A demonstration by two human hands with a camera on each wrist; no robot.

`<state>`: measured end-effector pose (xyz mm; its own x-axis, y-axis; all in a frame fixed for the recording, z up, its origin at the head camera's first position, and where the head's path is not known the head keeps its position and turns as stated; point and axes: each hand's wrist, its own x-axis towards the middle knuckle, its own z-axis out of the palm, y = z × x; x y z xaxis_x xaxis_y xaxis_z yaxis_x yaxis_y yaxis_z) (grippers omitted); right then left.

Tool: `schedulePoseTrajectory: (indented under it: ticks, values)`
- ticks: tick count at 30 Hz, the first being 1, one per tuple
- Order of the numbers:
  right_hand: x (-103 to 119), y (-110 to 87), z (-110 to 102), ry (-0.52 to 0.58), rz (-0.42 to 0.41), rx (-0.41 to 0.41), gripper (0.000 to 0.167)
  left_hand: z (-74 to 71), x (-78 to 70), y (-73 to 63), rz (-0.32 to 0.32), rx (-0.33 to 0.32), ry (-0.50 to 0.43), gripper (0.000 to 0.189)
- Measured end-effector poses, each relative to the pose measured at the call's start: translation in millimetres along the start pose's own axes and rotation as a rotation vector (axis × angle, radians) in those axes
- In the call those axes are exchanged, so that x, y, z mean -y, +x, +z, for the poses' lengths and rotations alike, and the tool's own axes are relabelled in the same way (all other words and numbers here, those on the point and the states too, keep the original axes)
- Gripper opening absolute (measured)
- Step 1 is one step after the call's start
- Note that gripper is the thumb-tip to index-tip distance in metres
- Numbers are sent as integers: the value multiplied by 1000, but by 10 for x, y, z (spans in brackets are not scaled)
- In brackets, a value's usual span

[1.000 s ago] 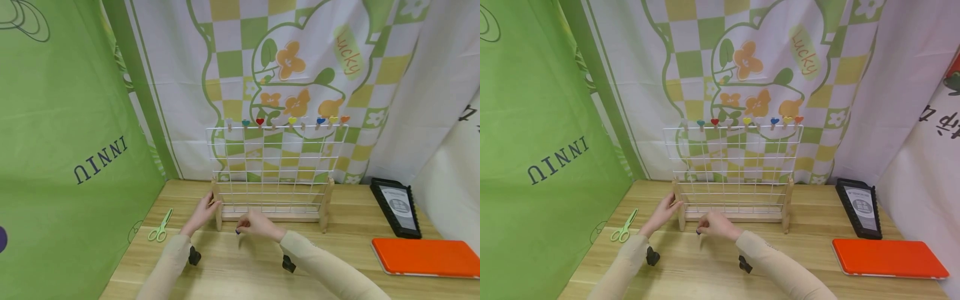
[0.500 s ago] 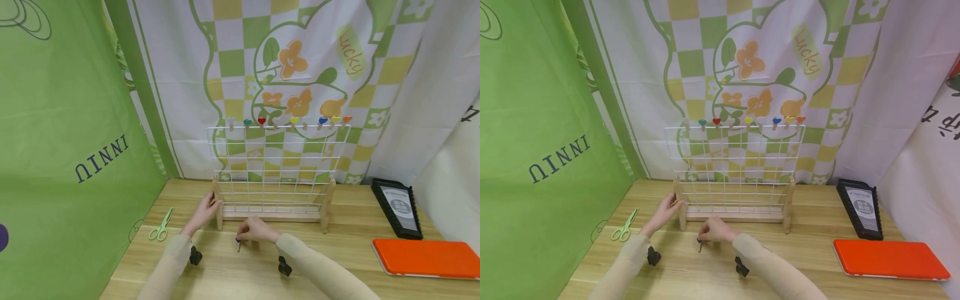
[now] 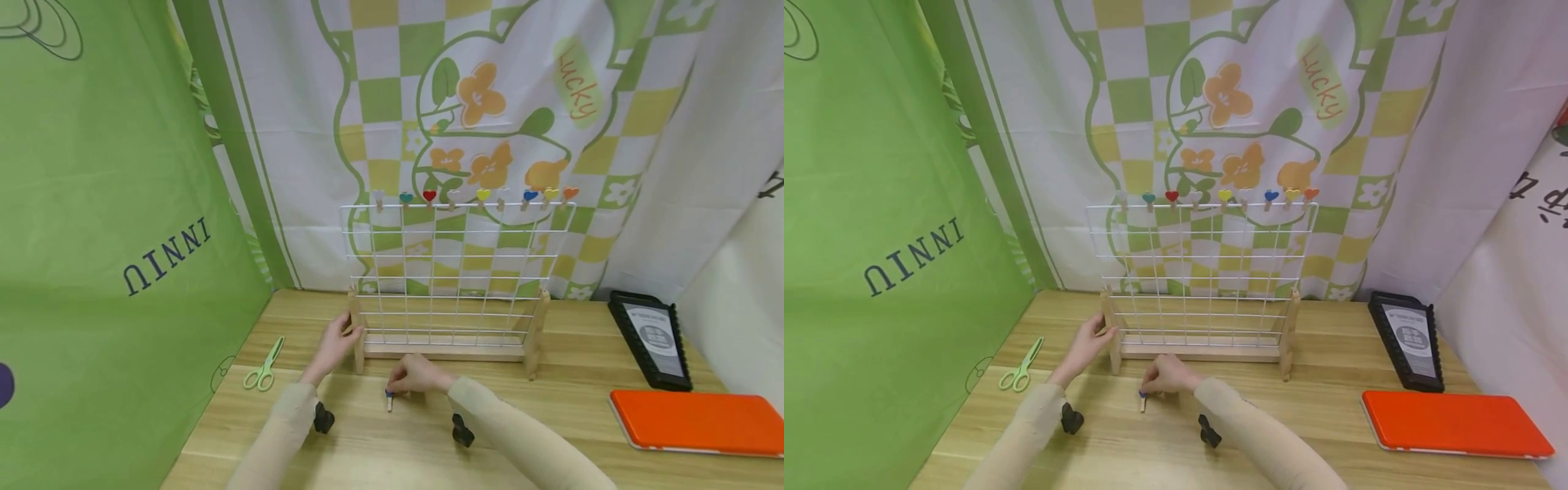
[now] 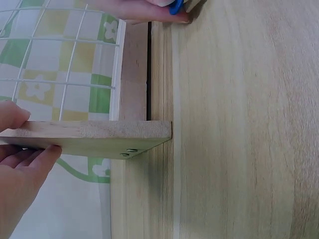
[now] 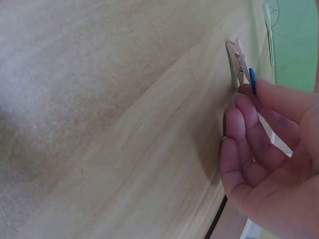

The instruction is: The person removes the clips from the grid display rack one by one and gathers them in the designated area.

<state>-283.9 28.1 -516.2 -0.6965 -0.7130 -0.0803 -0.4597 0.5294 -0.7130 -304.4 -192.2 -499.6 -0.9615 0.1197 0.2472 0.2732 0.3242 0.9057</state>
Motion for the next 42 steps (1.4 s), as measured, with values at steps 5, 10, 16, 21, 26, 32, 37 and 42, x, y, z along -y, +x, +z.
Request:
schedulePoseTrajectory:
  ticks: [5, 10, 16, 21, 26, 32, 37, 42]
  values:
    - [9, -11, -17, -10, -9, -12, 11, 15, 14, 9, -19, -10, -12, 48]
    - [71, -59, -116, -39, -33, -18, 14, 43, 43, 0, -18, -42, -14, 49]
    - [376, -130, -516, -147, -143, -66, 18, 75, 45, -21, -3, -83, -12, 49]
    - [819, -248, -974, -200, -249, -168, 20, 102, 74, -38, -2, -121, -43, 47]
    - [1327, -414, -1515, -239, -368, -311, 17, 127, 114, -51, 10, -153, -43, 44]
    - [1838, -563, -2100, -308, -461, -493, 17, 147, 118, -55, 4, -177, -43, 44]
    - [2056, -497, -2436, -382, -498, -618, 16, 124, -92, -120, 12, -151, -58, 45]
    - [2076, -312, -2584, -470, -444, -646, 18, 89, -270, -201, -2, -130, -57, 44]
